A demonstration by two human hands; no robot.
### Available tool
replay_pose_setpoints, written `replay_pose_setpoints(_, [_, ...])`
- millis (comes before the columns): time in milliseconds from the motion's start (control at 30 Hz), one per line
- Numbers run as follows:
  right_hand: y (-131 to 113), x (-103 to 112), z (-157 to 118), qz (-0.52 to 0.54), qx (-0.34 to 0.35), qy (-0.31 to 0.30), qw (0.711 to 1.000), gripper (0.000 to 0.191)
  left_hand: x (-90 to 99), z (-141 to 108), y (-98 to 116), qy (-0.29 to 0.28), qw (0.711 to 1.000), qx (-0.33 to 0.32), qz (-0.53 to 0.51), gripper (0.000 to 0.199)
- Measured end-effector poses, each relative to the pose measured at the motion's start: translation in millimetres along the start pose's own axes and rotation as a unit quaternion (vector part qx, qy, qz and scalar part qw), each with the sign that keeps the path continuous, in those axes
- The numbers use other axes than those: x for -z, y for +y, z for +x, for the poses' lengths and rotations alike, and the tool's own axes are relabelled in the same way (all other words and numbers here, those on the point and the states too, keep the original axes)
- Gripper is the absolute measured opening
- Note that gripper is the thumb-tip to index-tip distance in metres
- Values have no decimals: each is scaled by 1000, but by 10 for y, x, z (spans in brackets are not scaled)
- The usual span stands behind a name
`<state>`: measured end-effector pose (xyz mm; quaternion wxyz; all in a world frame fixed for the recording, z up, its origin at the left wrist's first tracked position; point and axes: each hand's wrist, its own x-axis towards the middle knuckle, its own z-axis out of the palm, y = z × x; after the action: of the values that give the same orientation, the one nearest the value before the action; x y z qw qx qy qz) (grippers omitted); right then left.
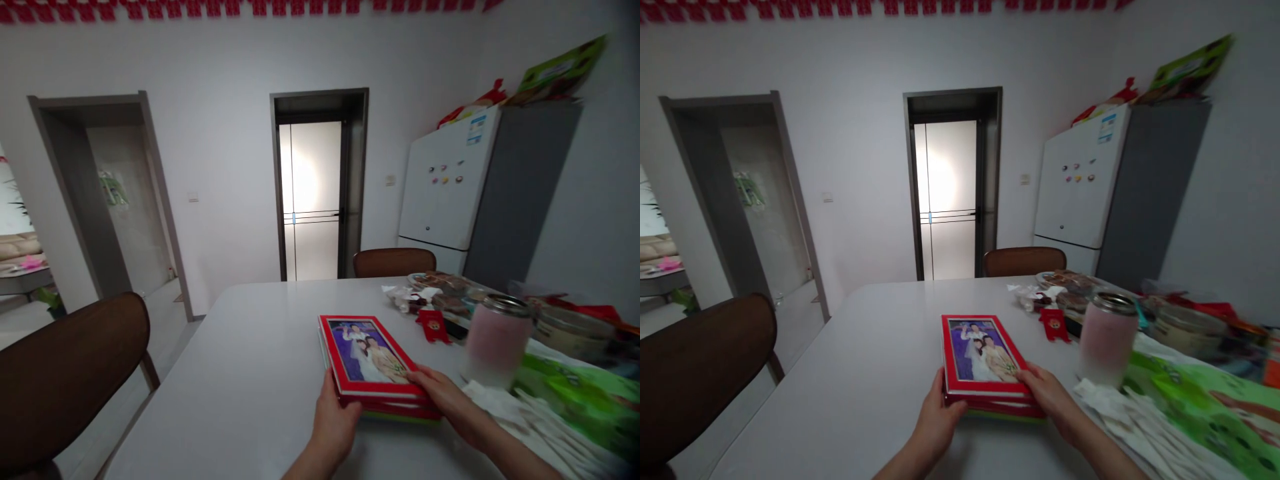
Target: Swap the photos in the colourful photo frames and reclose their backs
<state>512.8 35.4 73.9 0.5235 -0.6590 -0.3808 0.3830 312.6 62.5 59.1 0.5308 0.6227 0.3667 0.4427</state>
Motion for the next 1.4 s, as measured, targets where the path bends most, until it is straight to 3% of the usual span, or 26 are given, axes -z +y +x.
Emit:
replay_pose_setpoints(100, [18,-321,-20,48,-21,-57,997,37,254,27,-77,40,999,14,29,64])
replay_pose_setpoints(300, [-92,-1276,175,10,84,-128,988,41,1124,184,-224,156,983,57,83,65])
replay_pose_setpoints(400, [-155,-1752,314,-6,113,-134,984,42,1516,252,-245,201,973,54,97,49])
replay_pose_setpoints(500, [-220,-2079,415,-36,138,-125,982,40,1762,307,-249,231,967,46,99,31])
replay_pose_setpoints(567, [-248,-2187,458,-59,149,-112,981,38,1840,324,-256,240,966,40,90,29])
replay_pose_setpoints(767, [-173,-2064,474,-81,157,-17,984,52,1932,213,-286,273,961,37,37,27])
replay_pose_setpoints(900, [-214,-1939,218,-55,175,22,983,64,1935,63,-75,304,952,29,-1,30])
replay_pose_setpoints(1000, [-499,-1969,-167,3,208,-60,976,63,1726,-27,329,256,965,-14,-45,57])
replay_pose_setpoints(1067, [-767,-1999,-442,159,226,-191,942,68,1505,-89,654,198,976,-44,-80,67])
replay_pose_setpoints(1133, [-1003,-2001,-666,268,219,-263,901,71,1300,-161,938,136,981,-68,-119,74])
replay_pose_setpoints(1200, [-1141,-1973,-805,325,206,-294,875,71,1165,-234,1123,46,971,-104,-212,80])
replay_pose_setpoints(1267, [-1175,-1936,-865,345,197,-304,866,71,1110,-292,1193,1,956,-117,-267,83])
replay_pose_setpoints(1400, [-1097,-1919,-875,368,184,-297,861,67,1114,-335,1144,12,952,-112,-283,81])
